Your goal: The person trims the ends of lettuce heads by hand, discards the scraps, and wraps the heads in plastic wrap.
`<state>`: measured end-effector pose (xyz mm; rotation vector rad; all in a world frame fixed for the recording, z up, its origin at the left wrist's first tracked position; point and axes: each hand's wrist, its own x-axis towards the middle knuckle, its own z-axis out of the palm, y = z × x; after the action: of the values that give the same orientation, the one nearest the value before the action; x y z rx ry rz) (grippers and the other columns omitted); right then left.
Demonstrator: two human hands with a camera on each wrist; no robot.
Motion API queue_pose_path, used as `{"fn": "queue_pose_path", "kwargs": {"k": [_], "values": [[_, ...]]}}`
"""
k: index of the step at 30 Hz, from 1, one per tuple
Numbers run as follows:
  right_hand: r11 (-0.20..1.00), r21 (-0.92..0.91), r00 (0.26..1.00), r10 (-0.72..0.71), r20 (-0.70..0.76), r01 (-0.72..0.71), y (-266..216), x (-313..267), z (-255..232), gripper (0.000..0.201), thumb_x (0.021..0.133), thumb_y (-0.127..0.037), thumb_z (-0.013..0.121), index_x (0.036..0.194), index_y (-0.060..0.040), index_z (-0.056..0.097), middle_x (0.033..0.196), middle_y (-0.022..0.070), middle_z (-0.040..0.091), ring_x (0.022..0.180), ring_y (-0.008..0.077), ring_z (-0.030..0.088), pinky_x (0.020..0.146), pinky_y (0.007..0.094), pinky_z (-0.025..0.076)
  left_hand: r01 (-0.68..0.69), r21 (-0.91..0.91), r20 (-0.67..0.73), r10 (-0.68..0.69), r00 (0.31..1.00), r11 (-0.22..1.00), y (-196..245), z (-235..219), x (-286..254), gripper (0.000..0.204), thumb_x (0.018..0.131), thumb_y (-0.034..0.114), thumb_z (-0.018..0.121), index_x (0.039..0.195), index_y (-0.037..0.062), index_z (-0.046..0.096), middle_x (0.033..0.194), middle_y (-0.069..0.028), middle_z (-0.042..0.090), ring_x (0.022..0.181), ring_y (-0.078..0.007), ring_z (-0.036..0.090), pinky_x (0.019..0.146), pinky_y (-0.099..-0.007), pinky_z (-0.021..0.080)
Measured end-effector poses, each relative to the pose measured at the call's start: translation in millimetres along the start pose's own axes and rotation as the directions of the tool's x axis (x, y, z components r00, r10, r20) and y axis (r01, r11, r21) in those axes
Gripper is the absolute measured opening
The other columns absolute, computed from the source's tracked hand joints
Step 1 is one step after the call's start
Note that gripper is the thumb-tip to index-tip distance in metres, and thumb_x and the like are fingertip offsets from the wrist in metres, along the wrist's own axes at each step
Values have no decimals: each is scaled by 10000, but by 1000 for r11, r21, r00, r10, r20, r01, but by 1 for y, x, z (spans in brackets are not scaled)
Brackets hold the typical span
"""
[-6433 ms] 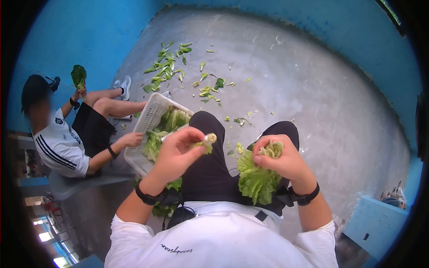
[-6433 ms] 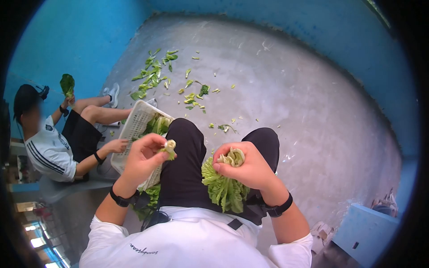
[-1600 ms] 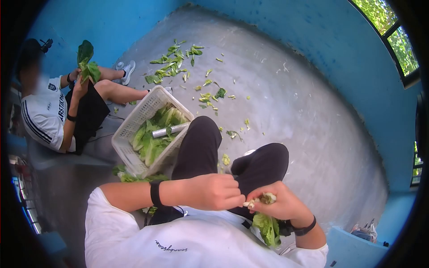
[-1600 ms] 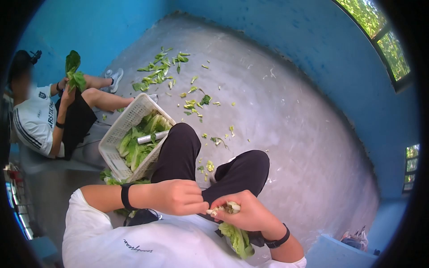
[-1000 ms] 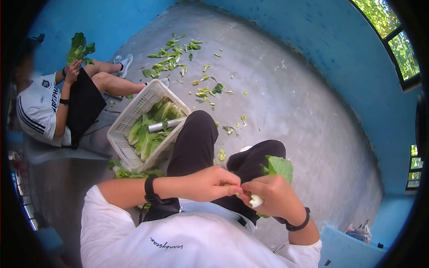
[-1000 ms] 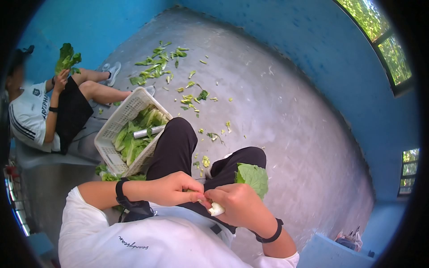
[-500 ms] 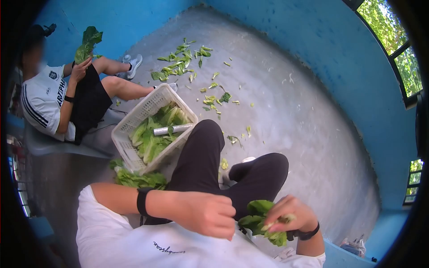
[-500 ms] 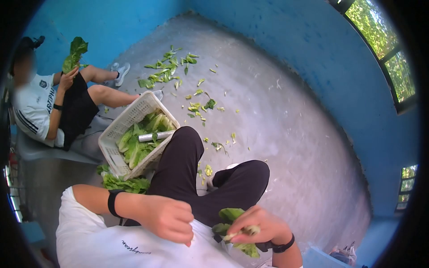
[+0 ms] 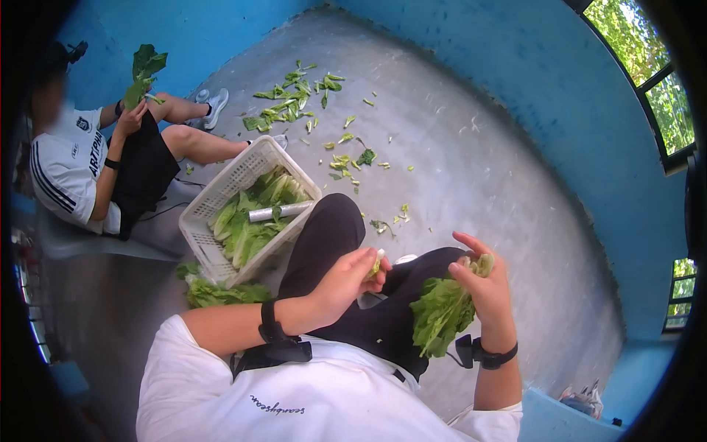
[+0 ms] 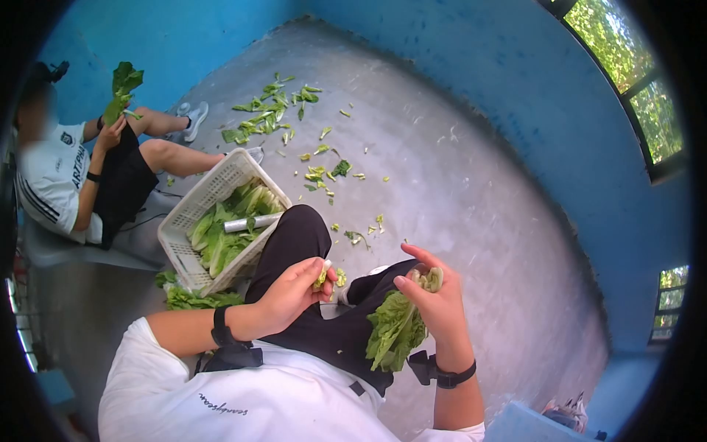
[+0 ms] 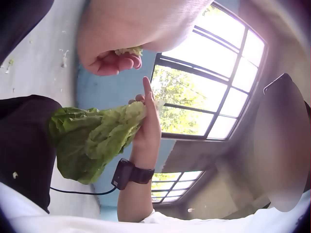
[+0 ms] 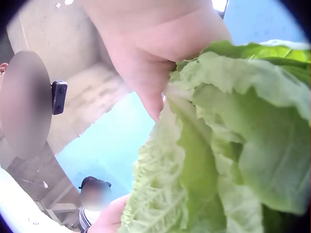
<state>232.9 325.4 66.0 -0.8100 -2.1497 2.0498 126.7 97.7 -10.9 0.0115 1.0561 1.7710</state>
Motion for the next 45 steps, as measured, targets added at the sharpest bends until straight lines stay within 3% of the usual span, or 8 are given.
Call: {"fn": "queue_pose_path", "kwargs": {"k": [5,8,17,23,24,28,31,45], "values": [[987,148,991,48,125,-67,16,3,41,431,882,-37,737,1300,-10,639,813,-77,577,734,7,527,677,192,432,-43,-41,-125,38,991,998,2,16,-3,365,1116,317,406,1119,13,607,1063,-87,666,965,-166,653,912,-342,522],[977,211,995,22,95,-42,24,9,60,428,894,-62,736,1307,-22,633,822,-64,594,762,16,550,704,197,452,-182,87,-143,193,971,980,-7,19,-1,388,1111,298,430,1211,-17,635,1163,-108,686,1049,-154,654,943,-325,514],[943,322,994,-50,-102,81,53,11,90,383,891,-105,758,1247,-30,639,902,-23,635,819,37,567,744,215,469,-166,223,-183,209,961,961,-22,28,0,420,1103,267,466,1330,-56,612,1194,-86,692,1071,-91,619,945,-255,486],[933,318,960,-83,-267,169,60,12,102,215,918,-85,726,1107,-6,660,934,6,652,851,65,585,769,226,476,-301,343,-116,358,927,890,-34,41,1,466,1116,235,407,1460,-75,460,1402,-135,580,1269,-145,547,1069,-285,429],[930,315,950,-90,-299,188,61,12,104,190,915,-87,733,1073,-4,669,938,17,668,862,73,596,777,233,485,-277,339,-79,321,944,899,-38,37,1,484,1113,194,372,1513,-77,366,1520,-175,465,1407,-202,440,1162,-319,340],[931,296,941,-115,-319,214,61,10,105,180,915,-88,732,1061,-5,665,954,28,679,878,86,606,798,248,494,-370,520,89,382,920,770,-43,34,2,583,1087,223,306,1584,-55,182,1651,-203,218,1547,-278,191,1243,-351,157],[932,236,922,-187,-338,276,61,8,106,190,915,-92,733,1069,-9,660,955,30,681,881,88,608,806,251,496,-406,606,151,402,903,685,-46,31,2,635,1087,303,262,1596,-47,116,1669,-197,155,1557,-294,147,1248,-365,134],[914,157,863,-280,-421,374,69,2,109,185,926,-12,693,1087,-19,602,974,29,641,883,78,596,785,228,486,-388,337,278,303,911,858,-24,39,4,825,1062,551,239,1608,36,-103,1700,-169,-35,1574,-259,-19,1252,-372,5]]}}
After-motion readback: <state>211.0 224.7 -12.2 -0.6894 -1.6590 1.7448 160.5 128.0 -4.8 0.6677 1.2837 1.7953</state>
